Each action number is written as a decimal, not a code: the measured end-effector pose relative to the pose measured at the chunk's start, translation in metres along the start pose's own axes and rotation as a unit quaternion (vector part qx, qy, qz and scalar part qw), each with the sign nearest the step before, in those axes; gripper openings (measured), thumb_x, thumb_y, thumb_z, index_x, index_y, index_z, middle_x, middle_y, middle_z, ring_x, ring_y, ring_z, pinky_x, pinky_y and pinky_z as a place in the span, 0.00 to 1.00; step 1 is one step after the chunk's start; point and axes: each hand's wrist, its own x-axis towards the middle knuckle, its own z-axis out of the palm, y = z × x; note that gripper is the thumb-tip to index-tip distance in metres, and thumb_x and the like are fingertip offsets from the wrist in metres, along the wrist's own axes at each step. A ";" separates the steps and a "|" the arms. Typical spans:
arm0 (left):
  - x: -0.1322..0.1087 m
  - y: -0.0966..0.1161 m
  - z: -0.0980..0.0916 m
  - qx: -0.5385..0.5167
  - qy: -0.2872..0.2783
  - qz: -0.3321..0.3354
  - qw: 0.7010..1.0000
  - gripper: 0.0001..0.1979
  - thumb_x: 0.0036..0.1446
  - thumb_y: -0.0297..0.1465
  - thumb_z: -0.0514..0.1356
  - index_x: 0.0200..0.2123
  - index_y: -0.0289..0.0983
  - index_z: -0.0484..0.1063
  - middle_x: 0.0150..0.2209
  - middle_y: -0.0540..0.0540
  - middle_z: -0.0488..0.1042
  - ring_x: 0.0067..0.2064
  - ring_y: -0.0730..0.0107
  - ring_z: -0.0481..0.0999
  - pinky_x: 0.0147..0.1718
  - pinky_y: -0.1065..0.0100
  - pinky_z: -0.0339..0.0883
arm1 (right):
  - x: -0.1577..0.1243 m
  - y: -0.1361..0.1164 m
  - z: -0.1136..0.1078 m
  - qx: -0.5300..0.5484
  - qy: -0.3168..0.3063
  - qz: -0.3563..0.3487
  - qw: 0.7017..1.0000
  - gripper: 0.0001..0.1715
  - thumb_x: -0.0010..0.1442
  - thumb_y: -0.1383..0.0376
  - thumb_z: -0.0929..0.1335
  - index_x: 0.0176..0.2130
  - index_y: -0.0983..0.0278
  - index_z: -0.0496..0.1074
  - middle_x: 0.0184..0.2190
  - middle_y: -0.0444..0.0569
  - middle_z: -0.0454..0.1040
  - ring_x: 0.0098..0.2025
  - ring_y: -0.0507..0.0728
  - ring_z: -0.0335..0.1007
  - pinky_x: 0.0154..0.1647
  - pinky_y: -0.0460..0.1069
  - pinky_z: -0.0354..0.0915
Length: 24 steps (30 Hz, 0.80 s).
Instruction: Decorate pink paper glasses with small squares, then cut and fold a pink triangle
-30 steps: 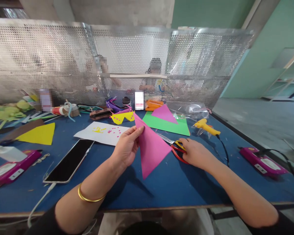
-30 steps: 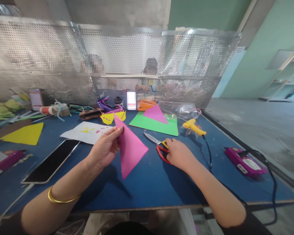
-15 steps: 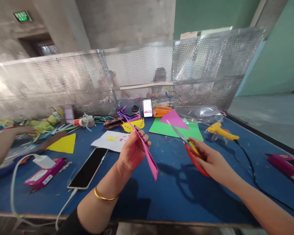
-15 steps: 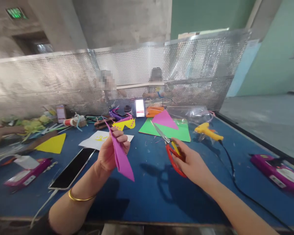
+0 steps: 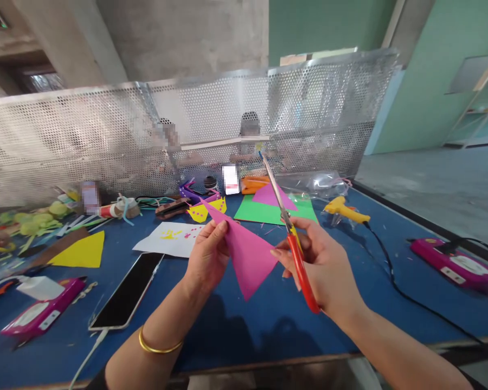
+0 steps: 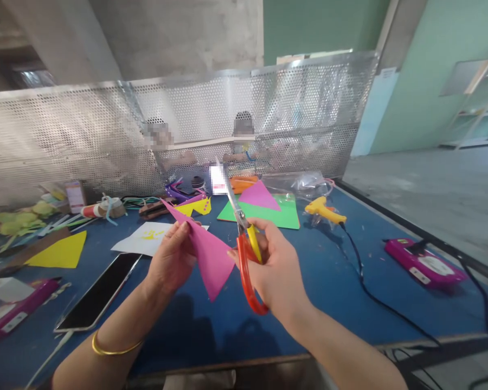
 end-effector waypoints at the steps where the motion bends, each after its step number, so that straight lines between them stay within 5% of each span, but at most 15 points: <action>1: -0.001 0.000 0.001 0.002 0.003 -0.010 1.000 0.12 0.38 0.31 0.75 0.26 0.36 0.77 0.24 0.53 0.79 0.24 0.78 0.75 0.25 0.78 0.68 | 0.001 0.002 0.000 -0.008 0.012 -0.011 1.000 0.31 0.44 0.58 0.75 0.46 0.62 0.66 0.23 0.40 0.74 0.19 0.50 0.67 0.19 0.47 0.68; 10: -0.018 -0.014 0.010 0.094 0.014 -0.139 0.986 0.14 0.34 0.28 0.76 0.29 0.34 0.80 0.29 0.46 0.82 0.30 0.69 0.79 0.31 0.72 0.72 | 0.007 0.019 0.005 -0.017 0.037 -0.045 0.998 0.29 0.46 0.61 0.75 0.47 0.60 0.67 0.23 0.39 0.71 0.23 0.51 0.68 0.23 0.47 0.70; 17: -0.009 -0.002 0.006 0.086 0.058 -0.085 0.991 0.13 0.36 0.26 0.75 0.28 0.34 0.79 0.28 0.49 0.81 0.28 0.72 0.78 0.29 0.75 0.72 | 0.001 0.029 -0.022 -0.065 -0.064 -0.055 0.994 0.26 0.53 0.62 0.72 0.52 0.58 0.69 0.31 0.41 0.72 0.30 0.51 0.73 0.36 0.49 0.74; 24: -0.006 0.006 0.008 0.103 0.070 -0.050 0.991 0.13 0.35 0.25 0.75 0.28 0.34 0.79 0.29 0.48 0.82 0.29 0.70 0.79 0.30 0.74 0.72 | -0.012 0.021 -0.066 -0.281 -0.168 -0.030 0.945 0.33 0.50 0.55 0.75 0.54 0.55 0.66 0.32 0.43 0.70 0.29 0.54 0.70 0.31 0.50 0.72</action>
